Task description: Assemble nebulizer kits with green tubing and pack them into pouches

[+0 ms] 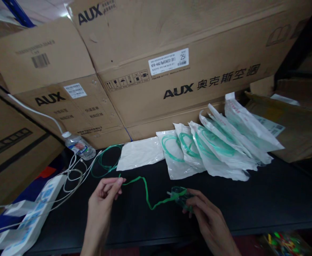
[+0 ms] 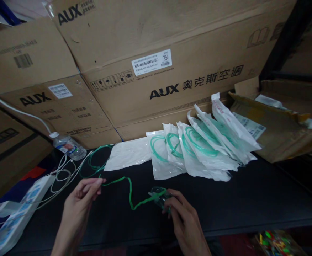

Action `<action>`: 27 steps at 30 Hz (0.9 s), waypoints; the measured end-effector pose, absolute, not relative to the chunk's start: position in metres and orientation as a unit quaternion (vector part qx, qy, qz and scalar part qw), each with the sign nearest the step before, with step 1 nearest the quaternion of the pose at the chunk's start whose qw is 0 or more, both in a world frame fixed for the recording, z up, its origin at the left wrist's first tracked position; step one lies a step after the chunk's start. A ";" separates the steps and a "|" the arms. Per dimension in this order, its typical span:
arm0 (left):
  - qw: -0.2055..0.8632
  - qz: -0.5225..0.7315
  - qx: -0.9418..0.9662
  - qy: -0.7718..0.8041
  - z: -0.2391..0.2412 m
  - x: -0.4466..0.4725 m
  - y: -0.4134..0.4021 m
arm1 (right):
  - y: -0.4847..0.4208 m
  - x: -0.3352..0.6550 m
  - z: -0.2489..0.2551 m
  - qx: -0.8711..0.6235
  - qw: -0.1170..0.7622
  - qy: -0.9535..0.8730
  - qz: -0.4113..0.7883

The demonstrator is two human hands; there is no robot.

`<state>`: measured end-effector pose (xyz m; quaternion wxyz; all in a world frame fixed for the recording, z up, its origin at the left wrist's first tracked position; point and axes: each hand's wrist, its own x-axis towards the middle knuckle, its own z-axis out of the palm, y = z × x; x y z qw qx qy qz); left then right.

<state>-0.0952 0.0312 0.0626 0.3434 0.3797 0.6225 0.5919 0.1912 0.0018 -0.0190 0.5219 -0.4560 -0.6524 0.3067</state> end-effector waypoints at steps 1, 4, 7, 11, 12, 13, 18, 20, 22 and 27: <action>0.347 0.621 0.341 0.615 0.064 -0.102 0.032 | 0.002 0.193 -0.020 -0.453 0.518 -0.655 0.311; 0.326 0.696 0.221 0.600 0.065 -0.126 0.034 | 0.001 0.199 -0.022 -0.461 0.509 -0.653 0.320; 0.260 0.737 0.146 0.606 0.065 -0.147 0.031 | 0.001 0.202 -0.025 -0.470 0.504 -0.658 0.304; 0.193 0.727 0.174 0.636 0.069 -0.154 0.018 | 0.002 0.199 -0.023 -0.467 0.506 -0.666 0.288; 0.180 0.699 0.218 0.657 0.071 -0.149 0.015 | 0.002 0.198 -0.021 -0.464 0.503 -0.668 0.292; 0.175 0.658 0.282 0.676 0.073 -0.141 0.011 | 0.002 0.196 -0.019 -0.463 0.497 -0.671 0.298; 0.272 0.398 0.652 0.586 0.086 -0.074 -0.001 | -0.005 0.196 -0.005 -0.479 0.459 -0.680 0.311; 0.312 0.343 0.710 0.530 0.086 -0.050 -0.002 | -0.009 0.199 0.001 -0.473 0.435 -0.691 0.330; 0.346 0.321 0.720 0.509 0.084 -0.035 -0.001 | -0.012 0.202 0.006 -0.461 0.413 -0.703 0.350; 0.393 0.302 0.692 0.525 0.077 -0.023 0.001 | -0.019 0.208 0.027 -0.427 0.375 -0.729 0.380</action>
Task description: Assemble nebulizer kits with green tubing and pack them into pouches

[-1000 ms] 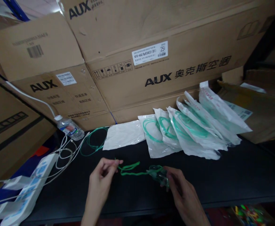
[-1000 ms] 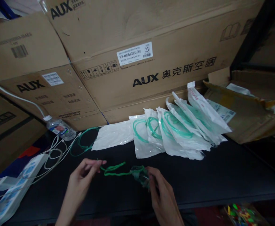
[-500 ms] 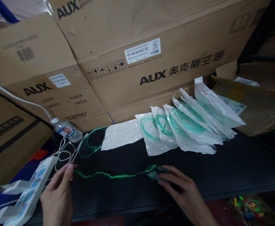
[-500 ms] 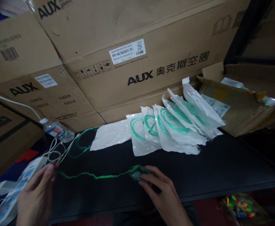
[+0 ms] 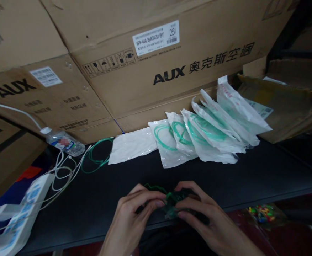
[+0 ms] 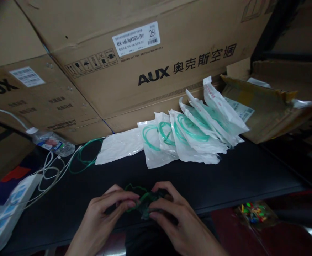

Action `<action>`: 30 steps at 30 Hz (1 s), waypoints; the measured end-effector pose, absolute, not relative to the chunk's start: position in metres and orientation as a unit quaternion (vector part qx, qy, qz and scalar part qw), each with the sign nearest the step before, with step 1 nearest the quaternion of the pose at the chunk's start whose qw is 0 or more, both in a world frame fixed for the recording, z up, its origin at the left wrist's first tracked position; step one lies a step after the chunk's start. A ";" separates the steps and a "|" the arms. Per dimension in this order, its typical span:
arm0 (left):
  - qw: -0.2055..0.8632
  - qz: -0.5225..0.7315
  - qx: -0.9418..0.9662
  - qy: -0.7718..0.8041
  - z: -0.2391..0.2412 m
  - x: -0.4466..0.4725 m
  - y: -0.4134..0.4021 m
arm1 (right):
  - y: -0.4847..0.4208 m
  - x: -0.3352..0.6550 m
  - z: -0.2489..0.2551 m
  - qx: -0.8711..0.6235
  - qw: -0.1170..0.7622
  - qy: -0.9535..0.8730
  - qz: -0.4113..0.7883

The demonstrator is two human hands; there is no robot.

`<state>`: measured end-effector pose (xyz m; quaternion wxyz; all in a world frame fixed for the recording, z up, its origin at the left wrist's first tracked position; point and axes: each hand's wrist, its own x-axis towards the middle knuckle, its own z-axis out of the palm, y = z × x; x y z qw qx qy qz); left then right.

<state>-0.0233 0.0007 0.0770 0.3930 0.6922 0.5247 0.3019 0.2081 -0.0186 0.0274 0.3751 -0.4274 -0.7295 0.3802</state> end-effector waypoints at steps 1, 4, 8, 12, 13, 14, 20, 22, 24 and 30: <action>0.399 0.295 0.694 0.522 0.077 -0.022 0.001 | -0.019 0.209 0.034 -0.420 0.366 -0.731 0.395; 0.411 0.265 0.712 0.504 0.079 -0.020 -0.001 | -0.019 0.210 0.051 -0.408 0.331 -0.712 0.466; 0.409 0.256 0.742 0.464 0.079 -0.021 -0.004 | -0.016 0.208 0.061 -0.397 0.303 -0.670 0.549; 0.404 0.243 0.760 0.447 0.078 -0.024 -0.006 | -0.016 0.205 0.057 -0.387 0.297 -0.655 0.578; 0.404 0.241 0.761 0.446 0.077 -0.024 -0.006 | -0.015 0.204 0.056 -0.383 0.297 -0.654 0.580; 0.404 0.241 0.762 0.445 0.077 -0.024 -0.006 | -0.015 0.203 0.055 -0.380 0.297 -0.655 0.582; 0.394 0.216 0.783 0.430 0.079 -0.026 -0.006 | -0.013 0.201 0.050 -0.381 0.283 -0.661 0.581; 0.380 0.193 0.801 0.421 0.082 -0.027 -0.006 | -0.014 0.201 0.049 -0.388 0.273 -0.661 0.581; 0.363 0.164 0.821 0.409 0.088 -0.029 -0.005 | -0.015 0.202 0.047 -0.393 0.267 -0.659 0.583; 0.329 0.073 0.866 0.369 0.104 -0.026 -0.003 | -0.017 0.201 0.046 -0.398 0.247 -0.658 0.590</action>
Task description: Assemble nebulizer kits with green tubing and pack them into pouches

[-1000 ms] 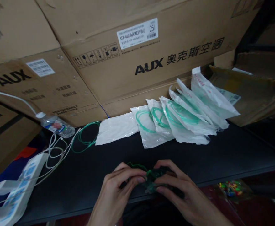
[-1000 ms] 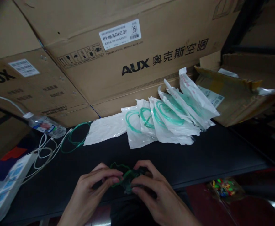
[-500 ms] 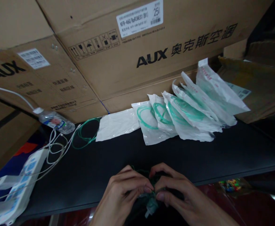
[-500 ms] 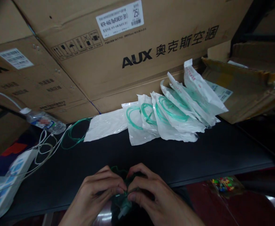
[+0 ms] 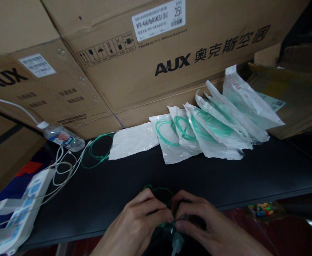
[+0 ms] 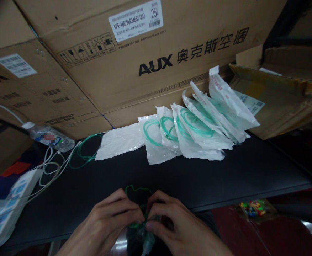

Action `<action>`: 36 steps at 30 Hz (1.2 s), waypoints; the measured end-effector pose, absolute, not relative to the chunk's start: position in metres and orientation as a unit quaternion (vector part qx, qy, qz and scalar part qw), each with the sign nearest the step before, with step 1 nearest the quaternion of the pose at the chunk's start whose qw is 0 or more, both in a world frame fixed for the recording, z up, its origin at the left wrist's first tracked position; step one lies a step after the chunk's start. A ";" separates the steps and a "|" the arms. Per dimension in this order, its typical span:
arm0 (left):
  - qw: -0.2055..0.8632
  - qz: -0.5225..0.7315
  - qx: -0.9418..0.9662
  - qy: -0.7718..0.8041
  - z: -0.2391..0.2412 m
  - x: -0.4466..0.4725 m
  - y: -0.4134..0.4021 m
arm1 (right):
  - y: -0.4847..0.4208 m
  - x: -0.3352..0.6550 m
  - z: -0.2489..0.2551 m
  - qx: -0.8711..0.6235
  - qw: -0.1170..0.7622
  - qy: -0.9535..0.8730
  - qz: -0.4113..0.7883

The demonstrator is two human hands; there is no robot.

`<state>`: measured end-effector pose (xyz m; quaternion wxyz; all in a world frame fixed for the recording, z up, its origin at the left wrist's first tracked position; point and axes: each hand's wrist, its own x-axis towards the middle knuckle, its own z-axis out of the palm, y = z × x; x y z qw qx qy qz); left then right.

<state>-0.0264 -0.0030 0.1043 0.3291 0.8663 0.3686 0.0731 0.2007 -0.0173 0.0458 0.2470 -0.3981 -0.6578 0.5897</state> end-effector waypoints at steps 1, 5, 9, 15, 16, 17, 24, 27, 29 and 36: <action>0.327 0.066 0.870 0.363 0.105 -0.026 -0.003 | -0.018 0.200 0.046 -0.403 0.243 -0.658 0.588; 0.335 0.068 0.867 0.364 0.102 -0.025 -0.003 | -0.018 0.199 0.048 -0.403 0.242 -0.659 0.586; 0.348 0.112 0.852 0.374 0.094 -0.029 -0.004 | -0.019 0.200 0.051 -0.397 0.262 -0.649 0.594; 0.348 0.138 0.849 0.372 0.083 -0.030 -0.008 | -0.021 0.199 0.047 -0.407 0.235 -0.653 0.594; 0.354 0.149 0.846 0.371 0.082 -0.030 -0.009 | -0.022 0.199 0.046 -0.407 0.233 -0.652 0.595; 0.363 0.164 0.839 0.370 0.081 -0.030 -0.010 | -0.022 0.199 0.045 -0.409 0.236 -0.650 0.595; 0.394 0.202 0.788 0.427 0.066 -0.027 -0.017 | -0.017 0.195 0.034 -0.421 0.335 -0.594 0.597; 0.384 0.257 0.763 0.451 0.053 -0.026 -0.018 | -0.017 0.189 0.025 -0.456 0.387 -0.559 0.574; 0.372 0.305 0.743 0.466 0.043 -0.025 -0.018 | -0.018 0.184 0.020 -0.473 0.436 -0.581 0.499; 0.318 0.412 0.668 0.531 0.026 -0.014 -0.017 | -0.019 0.172 0.013 -0.422 0.491 -0.719 0.252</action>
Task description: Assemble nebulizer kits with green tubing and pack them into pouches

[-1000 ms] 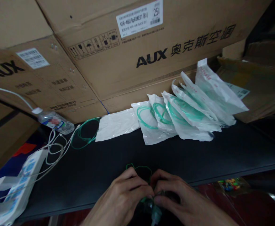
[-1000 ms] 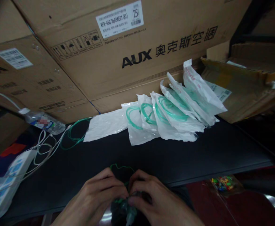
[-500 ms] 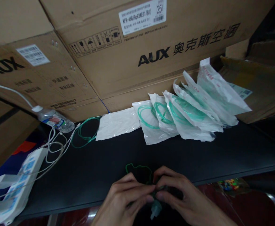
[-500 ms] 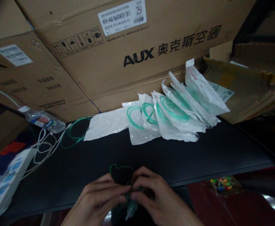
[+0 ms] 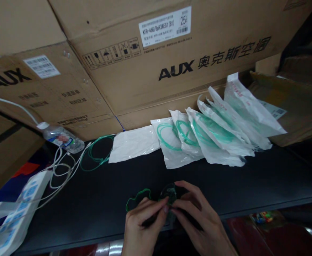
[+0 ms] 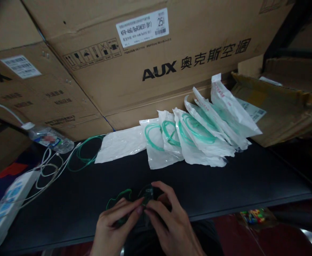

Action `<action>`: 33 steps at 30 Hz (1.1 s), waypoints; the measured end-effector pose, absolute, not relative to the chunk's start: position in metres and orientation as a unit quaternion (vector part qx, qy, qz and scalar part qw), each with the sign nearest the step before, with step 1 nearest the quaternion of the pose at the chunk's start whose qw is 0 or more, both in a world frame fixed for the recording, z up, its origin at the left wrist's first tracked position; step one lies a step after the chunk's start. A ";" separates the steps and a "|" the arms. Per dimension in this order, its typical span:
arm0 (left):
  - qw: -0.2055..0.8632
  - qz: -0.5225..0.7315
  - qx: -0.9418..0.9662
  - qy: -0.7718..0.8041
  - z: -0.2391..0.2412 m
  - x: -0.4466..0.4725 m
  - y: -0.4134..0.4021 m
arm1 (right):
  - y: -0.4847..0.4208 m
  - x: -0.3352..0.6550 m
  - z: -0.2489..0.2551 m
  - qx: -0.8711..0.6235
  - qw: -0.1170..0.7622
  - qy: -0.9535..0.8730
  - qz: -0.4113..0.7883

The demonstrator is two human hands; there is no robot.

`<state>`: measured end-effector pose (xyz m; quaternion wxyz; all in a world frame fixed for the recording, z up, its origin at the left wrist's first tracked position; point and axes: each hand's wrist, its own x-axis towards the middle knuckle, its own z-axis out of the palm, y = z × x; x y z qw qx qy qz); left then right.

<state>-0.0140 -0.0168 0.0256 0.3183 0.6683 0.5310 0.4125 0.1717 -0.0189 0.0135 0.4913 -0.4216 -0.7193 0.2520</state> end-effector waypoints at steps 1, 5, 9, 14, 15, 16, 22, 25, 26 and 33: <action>0.312 0.409 0.671 0.534 0.025 -0.013 -0.017 | -0.018 0.171 0.013 -0.421 0.495 -0.718 0.247; 0.296 0.396 0.693 0.525 0.024 -0.011 -0.019 | -0.014 0.168 0.009 -0.422 0.508 -0.711 0.241; 0.297 0.381 0.685 0.545 0.024 -0.010 -0.019 | -0.013 0.168 0.006 -0.422 0.507 -0.710 0.246; 0.313 0.287 0.733 0.531 0.038 -0.008 -0.012 | -0.014 0.168 0.003 -0.434 0.500 -0.707 0.249; 0.315 0.269 0.743 0.526 0.042 -0.008 -0.010 | -0.015 0.168 0.002 -0.434 0.498 -0.708 0.252; 0.319 0.251 0.753 0.518 0.045 -0.008 -0.008 | -0.015 0.167 0.001 -0.433 0.497 -0.708 0.255; 0.318 0.194 0.766 0.523 0.053 -0.008 -0.002 | -0.019 0.166 -0.002 -0.435 0.483 -0.715 0.258; 0.309 0.190 0.761 0.538 0.052 -0.009 -0.002 | -0.021 0.172 -0.002 -0.452 0.465 -0.718 0.252; 0.306 0.190 0.758 0.544 0.051 -0.010 -0.002 | -0.021 0.176 -0.001 -0.461 0.461 -0.717 0.246; 0.271 0.206 0.741 0.579 0.048 -0.022 -0.006 | -0.021 0.197 0.002 -0.516 0.466 -0.692 0.194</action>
